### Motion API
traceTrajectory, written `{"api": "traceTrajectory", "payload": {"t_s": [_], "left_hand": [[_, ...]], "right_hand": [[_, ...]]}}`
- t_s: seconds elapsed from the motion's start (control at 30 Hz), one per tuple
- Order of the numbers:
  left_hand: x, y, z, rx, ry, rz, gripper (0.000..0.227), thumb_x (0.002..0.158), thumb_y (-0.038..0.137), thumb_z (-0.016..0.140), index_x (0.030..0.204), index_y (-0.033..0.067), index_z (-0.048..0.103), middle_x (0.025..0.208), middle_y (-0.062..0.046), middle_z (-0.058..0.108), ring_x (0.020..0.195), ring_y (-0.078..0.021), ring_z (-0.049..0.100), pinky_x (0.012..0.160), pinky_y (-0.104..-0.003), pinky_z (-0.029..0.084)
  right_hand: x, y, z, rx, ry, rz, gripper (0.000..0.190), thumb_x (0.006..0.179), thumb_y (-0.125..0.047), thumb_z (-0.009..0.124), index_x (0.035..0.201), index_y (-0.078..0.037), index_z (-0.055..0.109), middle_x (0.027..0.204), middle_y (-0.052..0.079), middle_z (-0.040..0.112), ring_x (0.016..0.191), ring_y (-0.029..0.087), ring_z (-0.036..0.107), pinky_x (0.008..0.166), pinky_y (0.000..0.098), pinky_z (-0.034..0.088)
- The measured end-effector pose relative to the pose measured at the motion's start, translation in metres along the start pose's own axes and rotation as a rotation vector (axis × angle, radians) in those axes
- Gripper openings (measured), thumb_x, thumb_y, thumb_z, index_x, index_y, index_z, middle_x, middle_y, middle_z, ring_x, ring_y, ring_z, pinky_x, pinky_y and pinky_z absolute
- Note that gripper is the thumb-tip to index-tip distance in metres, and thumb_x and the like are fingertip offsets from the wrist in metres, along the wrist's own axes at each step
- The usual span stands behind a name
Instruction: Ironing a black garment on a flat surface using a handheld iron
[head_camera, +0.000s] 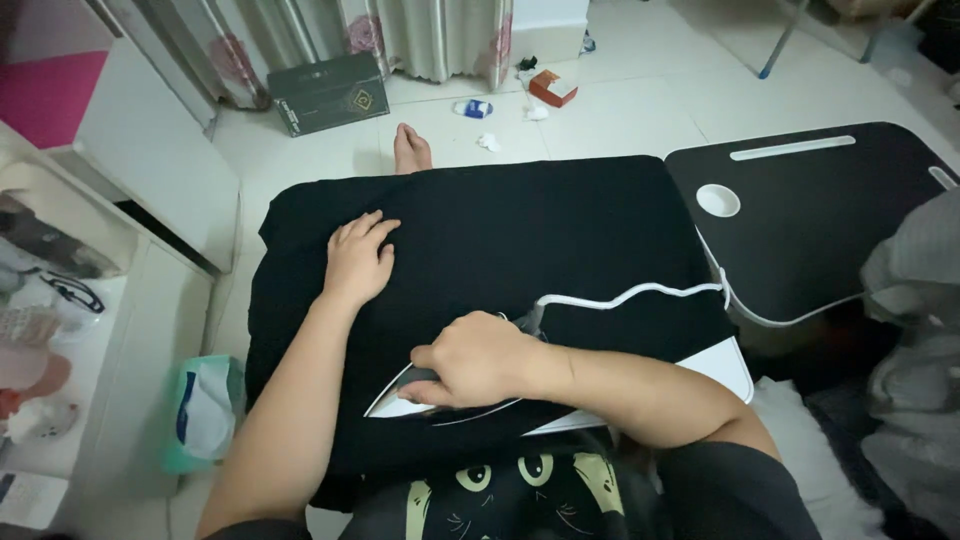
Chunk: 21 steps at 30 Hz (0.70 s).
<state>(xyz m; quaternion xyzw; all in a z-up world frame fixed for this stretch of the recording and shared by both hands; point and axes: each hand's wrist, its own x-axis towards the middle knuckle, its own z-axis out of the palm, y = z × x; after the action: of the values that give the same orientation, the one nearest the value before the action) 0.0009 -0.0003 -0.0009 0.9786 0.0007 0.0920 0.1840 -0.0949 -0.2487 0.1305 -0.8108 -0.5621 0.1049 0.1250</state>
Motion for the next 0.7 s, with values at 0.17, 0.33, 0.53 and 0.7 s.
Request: {"api": "traceTrajectory", "payload": {"t_s": [0.17,0.33,0.53,0.7], "left_hand": [[0.001,-0.002,0.002,-0.027,-0.006,-0.007,0.042,0.098,0.019,0.053,0.139,0.0259,0.059,0.151,-0.01,0.048,0.144,-0.0318,0.038,0.118,-0.059,0.022],[-0.001,0.005,-0.005,-0.022,-0.019,-0.009,0.042,0.099,0.018,0.053,0.14,0.0256,0.059,0.151,-0.009,0.048,0.144,-0.0313,0.039,0.118,-0.058,0.023],[-0.002,0.006,-0.007,-0.035,-0.023,-0.016,0.042,0.1,0.019,0.051,0.141,0.0257,0.058,0.151,-0.01,0.047,0.145,-0.031,0.037,0.119,-0.057,0.021],[-0.003,0.007,-0.008,-0.025,-0.038,-0.024,0.043,0.1,0.018,0.051,0.141,0.0252,0.057,0.152,-0.01,0.047,0.146,-0.0314,0.036,0.119,-0.058,0.021]], "right_hand": [[-0.001,0.002,0.003,-0.016,0.039,-0.029,0.044,0.093,-0.053,0.047,0.081,-0.014,0.064,0.061,0.013,0.067,0.063,0.039,0.07,0.061,0.0463,0.055],[-0.001,0.003,0.007,-0.031,0.067,-0.035,0.046,0.093,-0.055,0.045,0.081,-0.014,0.063,0.061,0.013,0.067,0.064,0.038,0.071,0.061,0.0468,0.055],[0.003,-0.001,0.012,-0.048,0.06,-0.036,0.047,0.095,-0.055,0.042,0.084,-0.014,0.062,0.061,0.013,0.067,0.064,0.037,0.071,0.062,0.045,0.055],[-0.001,0.009,-0.002,0.038,-0.03,-0.026,0.047,0.094,-0.056,0.045,0.077,-0.016,0.063,0.059,0.012,0.067,0.062,0.038,0.07,0.062,0.0439,0.055]]}}
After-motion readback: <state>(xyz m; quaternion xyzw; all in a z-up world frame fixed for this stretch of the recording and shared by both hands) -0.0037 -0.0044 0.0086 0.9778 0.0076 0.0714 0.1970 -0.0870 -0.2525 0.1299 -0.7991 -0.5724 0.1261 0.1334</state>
